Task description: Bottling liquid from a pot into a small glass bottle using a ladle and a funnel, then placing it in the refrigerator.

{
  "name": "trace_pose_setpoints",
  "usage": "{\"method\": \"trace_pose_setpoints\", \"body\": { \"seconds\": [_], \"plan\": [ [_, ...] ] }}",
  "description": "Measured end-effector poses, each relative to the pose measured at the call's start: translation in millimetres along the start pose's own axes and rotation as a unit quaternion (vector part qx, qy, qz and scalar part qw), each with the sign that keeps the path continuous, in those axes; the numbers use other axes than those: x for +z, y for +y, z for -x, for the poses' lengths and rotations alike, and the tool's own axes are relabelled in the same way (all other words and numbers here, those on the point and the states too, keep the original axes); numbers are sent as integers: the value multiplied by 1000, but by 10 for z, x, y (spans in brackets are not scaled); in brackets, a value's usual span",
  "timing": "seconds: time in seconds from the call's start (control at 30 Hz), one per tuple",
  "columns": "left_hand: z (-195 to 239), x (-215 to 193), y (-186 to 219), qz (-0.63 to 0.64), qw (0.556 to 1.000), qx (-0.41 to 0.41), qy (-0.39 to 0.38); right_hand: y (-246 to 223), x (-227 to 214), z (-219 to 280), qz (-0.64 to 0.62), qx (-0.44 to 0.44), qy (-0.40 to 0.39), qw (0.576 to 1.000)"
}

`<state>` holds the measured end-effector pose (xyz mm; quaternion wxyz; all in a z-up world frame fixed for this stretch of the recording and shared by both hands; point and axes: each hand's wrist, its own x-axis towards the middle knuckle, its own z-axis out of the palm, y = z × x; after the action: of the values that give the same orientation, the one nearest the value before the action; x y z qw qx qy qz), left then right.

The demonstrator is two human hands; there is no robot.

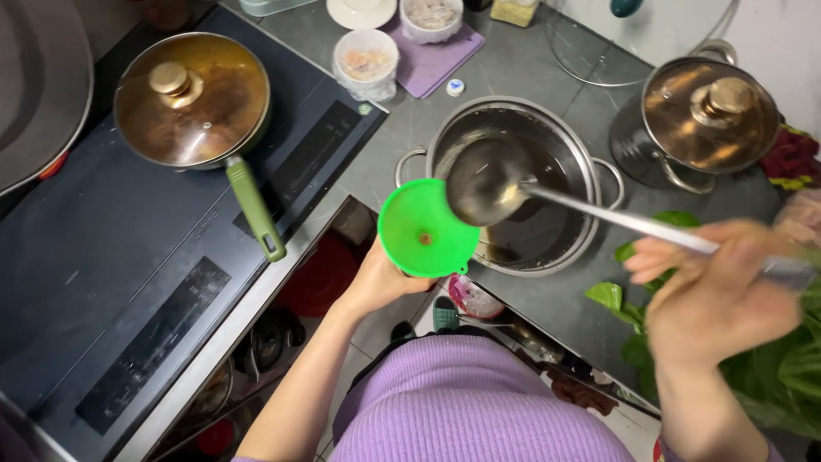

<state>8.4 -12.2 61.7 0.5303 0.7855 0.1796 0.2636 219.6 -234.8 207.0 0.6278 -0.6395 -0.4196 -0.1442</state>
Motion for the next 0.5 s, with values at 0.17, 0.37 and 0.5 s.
{"method": "trace_pose_setpoints", "body": {
  "seconds": [0.17,0.37,0.5],
  "plan": [
    [42,7,-51,12,999,-27,-17,559,-240,40,65,126,-22,990],
    [4,20,-107,0,999,-10,-43,930,-138,200,182,186,-92,961],
    [12,20,-105,-6,999,-4,-53,1179,-145,277,98,200,-83,971]
  ]
}}
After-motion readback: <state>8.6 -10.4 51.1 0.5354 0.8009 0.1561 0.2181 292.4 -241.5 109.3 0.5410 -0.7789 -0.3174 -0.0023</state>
